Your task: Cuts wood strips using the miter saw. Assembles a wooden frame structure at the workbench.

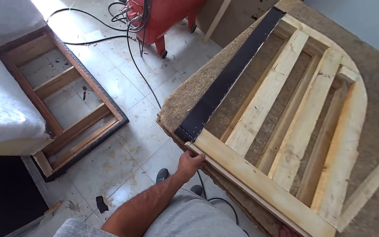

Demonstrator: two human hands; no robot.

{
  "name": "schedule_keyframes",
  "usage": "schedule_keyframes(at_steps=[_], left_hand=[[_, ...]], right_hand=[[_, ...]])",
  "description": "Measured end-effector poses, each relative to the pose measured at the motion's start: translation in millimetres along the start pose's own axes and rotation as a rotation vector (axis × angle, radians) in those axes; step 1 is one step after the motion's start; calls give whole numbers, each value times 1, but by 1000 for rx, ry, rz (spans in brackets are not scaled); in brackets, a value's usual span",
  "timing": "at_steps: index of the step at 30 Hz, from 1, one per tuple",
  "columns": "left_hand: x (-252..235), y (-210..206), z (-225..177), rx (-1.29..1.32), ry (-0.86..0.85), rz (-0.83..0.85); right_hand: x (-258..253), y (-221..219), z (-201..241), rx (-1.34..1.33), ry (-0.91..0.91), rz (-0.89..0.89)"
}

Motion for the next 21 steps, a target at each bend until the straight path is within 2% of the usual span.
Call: schedule_keyframes(at_steps=[5, 9, 11, 13, 18, 21], left_hand=[[0, 0, -2, -23, -7, -20], [0, -1, -1, 8, -28, -13], [0, -2, -3, 6, -42, -12], [-2, -2, -3, -17, -42, 6], [5, 3, -5, -109, -61, -11], [10, -10, -11, -148, -110, 6]], right_hand=[[4, -4, 2, -17, -4, -8], [-15, 9, -9, -69, 10, 30], [-6, 6, -4, -47, -15, 3], [-13, 16, -10, -35, -30, -34], [-14, 8, -9, -74, -28, 43], [-16, 12, -2, -89, -8, 27]])
Point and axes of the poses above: each hand's wrist, its own x-axis away from the middle knuckle, its own y-axis out of the back of the hand, z = x × y, the point moved 8 cm from there along -x, towards the middle knuckle, and after that the axes turned 11 degrees about y, right-handed, at the moved point
